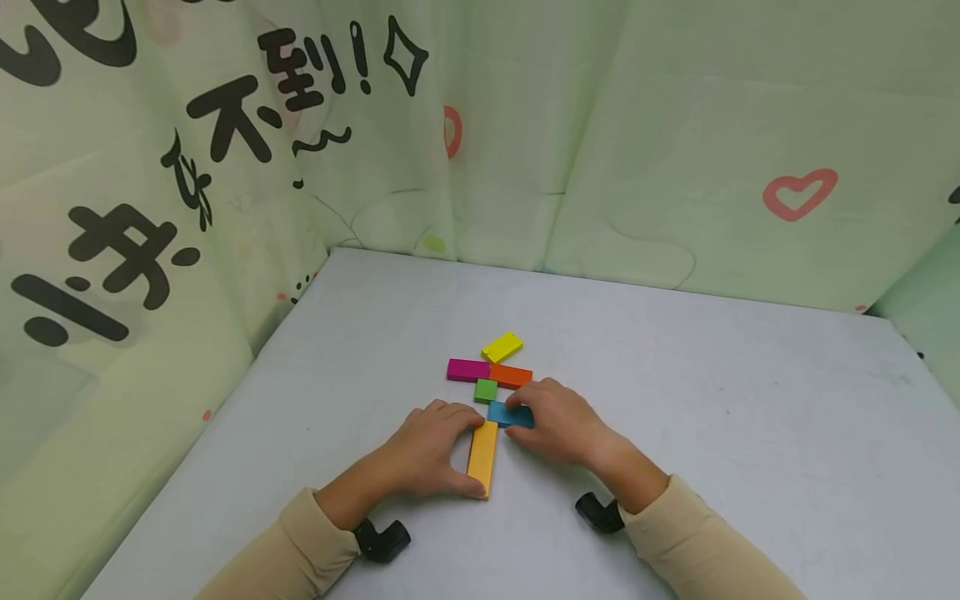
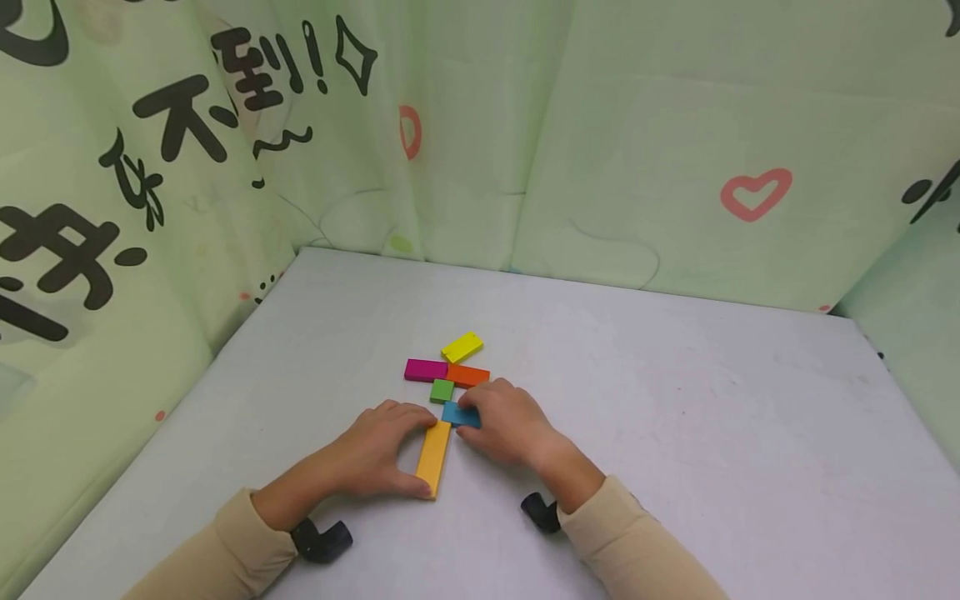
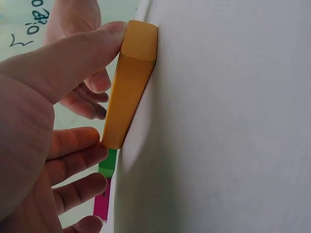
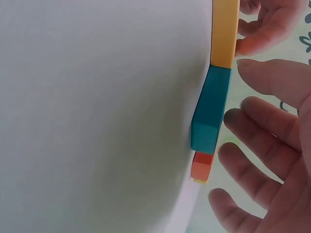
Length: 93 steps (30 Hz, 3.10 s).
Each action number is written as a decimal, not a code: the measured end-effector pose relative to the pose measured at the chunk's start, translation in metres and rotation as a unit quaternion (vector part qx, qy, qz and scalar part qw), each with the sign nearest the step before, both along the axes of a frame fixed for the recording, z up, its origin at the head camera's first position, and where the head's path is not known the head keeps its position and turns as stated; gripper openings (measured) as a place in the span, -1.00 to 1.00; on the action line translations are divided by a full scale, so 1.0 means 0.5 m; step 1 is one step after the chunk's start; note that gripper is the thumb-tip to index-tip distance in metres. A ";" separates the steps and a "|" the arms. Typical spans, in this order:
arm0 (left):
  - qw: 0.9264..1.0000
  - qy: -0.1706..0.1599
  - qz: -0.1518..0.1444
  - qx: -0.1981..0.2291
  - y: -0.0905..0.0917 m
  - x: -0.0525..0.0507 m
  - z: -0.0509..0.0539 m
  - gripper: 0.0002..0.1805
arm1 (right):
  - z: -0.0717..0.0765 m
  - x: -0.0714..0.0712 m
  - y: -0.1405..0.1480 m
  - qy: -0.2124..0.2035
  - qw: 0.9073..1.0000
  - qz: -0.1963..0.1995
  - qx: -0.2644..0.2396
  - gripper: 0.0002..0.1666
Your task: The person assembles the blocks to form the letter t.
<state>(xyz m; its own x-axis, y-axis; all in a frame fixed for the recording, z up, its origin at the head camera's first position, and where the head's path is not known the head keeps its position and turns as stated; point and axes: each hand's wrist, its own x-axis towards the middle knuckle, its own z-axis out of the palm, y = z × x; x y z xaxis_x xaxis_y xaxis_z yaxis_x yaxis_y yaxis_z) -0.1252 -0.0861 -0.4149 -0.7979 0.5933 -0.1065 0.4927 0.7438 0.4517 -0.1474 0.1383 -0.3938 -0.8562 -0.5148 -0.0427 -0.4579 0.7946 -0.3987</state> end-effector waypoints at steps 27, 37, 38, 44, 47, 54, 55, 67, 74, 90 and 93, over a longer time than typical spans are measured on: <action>0.997 -0.019 0.079 0.010 -0.040 -0.061 0.024 -0.17 | 0.004 0.007 -0.032 -0.007 1.000 -0.022 0.021 -0.63; 0.997 -0.019 0.081 0.002 -0.039 -0.095 0.034 -0.22 | 0.001 0.008 -0.033 -0.003 0.999 -0.027 0.023 -0.63; 0.997 -0.016 0.082 -0.001 -0.036 -0.100 0.036 -0.23 | 0.001 0.008 -0.033 -0.004 0.999 -0.027 0.024 -0.63; 0.996 0.021 0.079 -0.035 -0.018 -0.137 0.038 -0.31 | 0.001 0.009 -0.032 -0.004 0.999 -0.026 0.018 -0.63; 0.995 0.027 0.082 -0.049 -0.008 -0.155 0.037 -0.35 | 0.001 0.010 -0.032 0.000 1.000 -0.027 0.013 -0.61; 0.994 0.003 0.094 -0.046 0.008 -0.185 0.030 -0.47 | -0.001 0.011 -0.035 0.007 0.999 -0.030 0.020 -0.60; 0.995 -0.003 0.095 -0.041 0.010 -0.189 0.028 -0.49 | 0.000 0.011 -0.036 0.007 0.999 -0.031 0.020 -0.60; 0.996 -0.022 0.088 -0.005 0.015 -0.208 0.018 -0.61 | 0.000 0.012 -0.038 0.009 0.999 -0.035 0.024 -0.61; 0.996 -0.035 0.086 -0.010 0.019 -0.211 0.015 -0.60 | 0.000 0.013 -0.038 0.009 0.999 -0.036 0.022 -0.61; 0.993 -0.047 0.105 0.011 0.003 -0.210 0.029 -0.65 | -0.002 0.012 -0.038 0.007 0.999 -0.038 0.023 -0.61; 0.993 -0.048 0.104 0.010 0.001 -0.209 0.031 -0.65 | -0.002 0.011 -0.038 0.008 0.999 -0.037 0.022 -0.61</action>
